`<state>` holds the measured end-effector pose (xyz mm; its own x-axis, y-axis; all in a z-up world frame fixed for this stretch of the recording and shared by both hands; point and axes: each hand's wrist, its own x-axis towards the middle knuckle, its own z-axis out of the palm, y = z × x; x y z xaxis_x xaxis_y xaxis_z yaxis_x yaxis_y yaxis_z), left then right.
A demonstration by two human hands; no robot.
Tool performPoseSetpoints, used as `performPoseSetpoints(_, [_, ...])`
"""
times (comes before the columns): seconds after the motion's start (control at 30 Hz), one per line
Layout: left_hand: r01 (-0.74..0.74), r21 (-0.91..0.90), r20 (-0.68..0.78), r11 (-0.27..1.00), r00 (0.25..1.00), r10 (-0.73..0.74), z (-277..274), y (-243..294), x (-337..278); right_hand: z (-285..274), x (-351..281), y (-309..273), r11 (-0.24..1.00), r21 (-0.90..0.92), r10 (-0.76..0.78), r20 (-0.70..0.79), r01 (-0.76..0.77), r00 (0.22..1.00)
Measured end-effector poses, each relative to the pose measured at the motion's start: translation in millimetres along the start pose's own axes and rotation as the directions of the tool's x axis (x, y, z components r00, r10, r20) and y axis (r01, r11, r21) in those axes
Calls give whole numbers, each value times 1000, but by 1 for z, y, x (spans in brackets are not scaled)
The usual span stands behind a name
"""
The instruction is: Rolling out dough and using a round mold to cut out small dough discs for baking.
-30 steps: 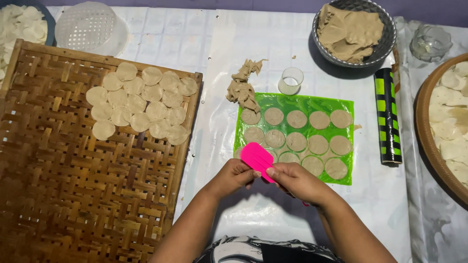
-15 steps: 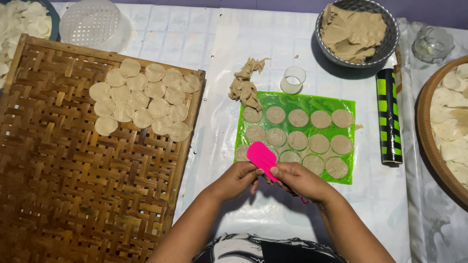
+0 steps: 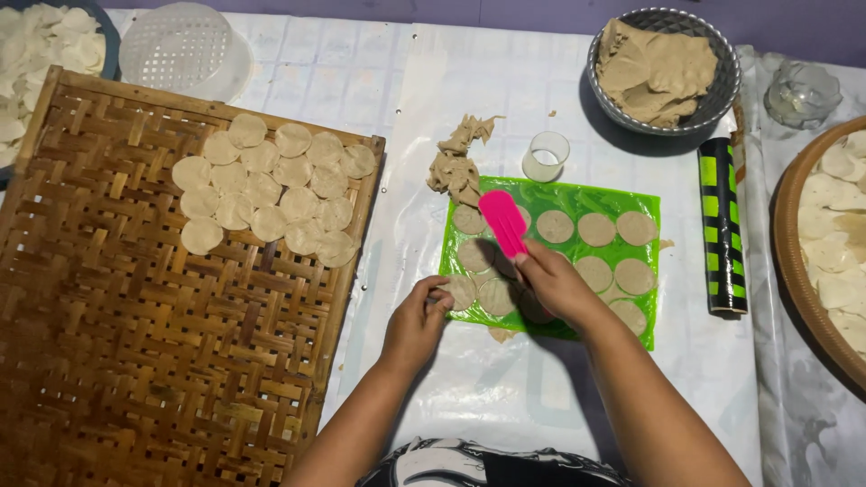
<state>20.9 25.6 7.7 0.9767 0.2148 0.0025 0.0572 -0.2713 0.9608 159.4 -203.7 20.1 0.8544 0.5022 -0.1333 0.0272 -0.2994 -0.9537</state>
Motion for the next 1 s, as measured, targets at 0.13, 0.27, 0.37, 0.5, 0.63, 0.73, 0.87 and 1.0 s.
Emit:
performPoseSetpoints(0.13, [105,116,-69,988,993,-98,-7,-6,-10,23,76,-1,869,-394,-357,-86,298,930])
performPoseSetpoints(0.27, [-39,279,-46,960,997,54,-11,-6,-14,52,131,-21,873,-488,-140,-266,-9,954])
performPoseSetpoints(0.37, [-129,352,-40,927,988,152,-9,-8,-14,61,150,-8,815,-565,-63,-312,-132,948])
performPoseSetpoints(0.5, [-90,371,-61,924,991,121,-7,-10,-13,55,133,-22,757,-632,40,-209,-166,977])
performPoseSetpoints(0.63, [-86,379,-60,921,991,117,-6,-12,-11,33,64,-31,912,-343,208,-88,-225,974])
performPoseSetpoints(0.73, [-83,388,-72,918,990,121,-5,-14,-11,0,5,-16,965,15,263,-101,-263,959])
performPoseSetpoints(0.87, [-64,430,-77,901,991,108,-3,-11,-11,-52,-67,10,918,-319,49,-498,-235,866])
performPoseSetpoints(1.0, [-96,437,-72,894,987,141,-4,-3,-13,-90,-113,15,709,-401,150,-718,-581,679])
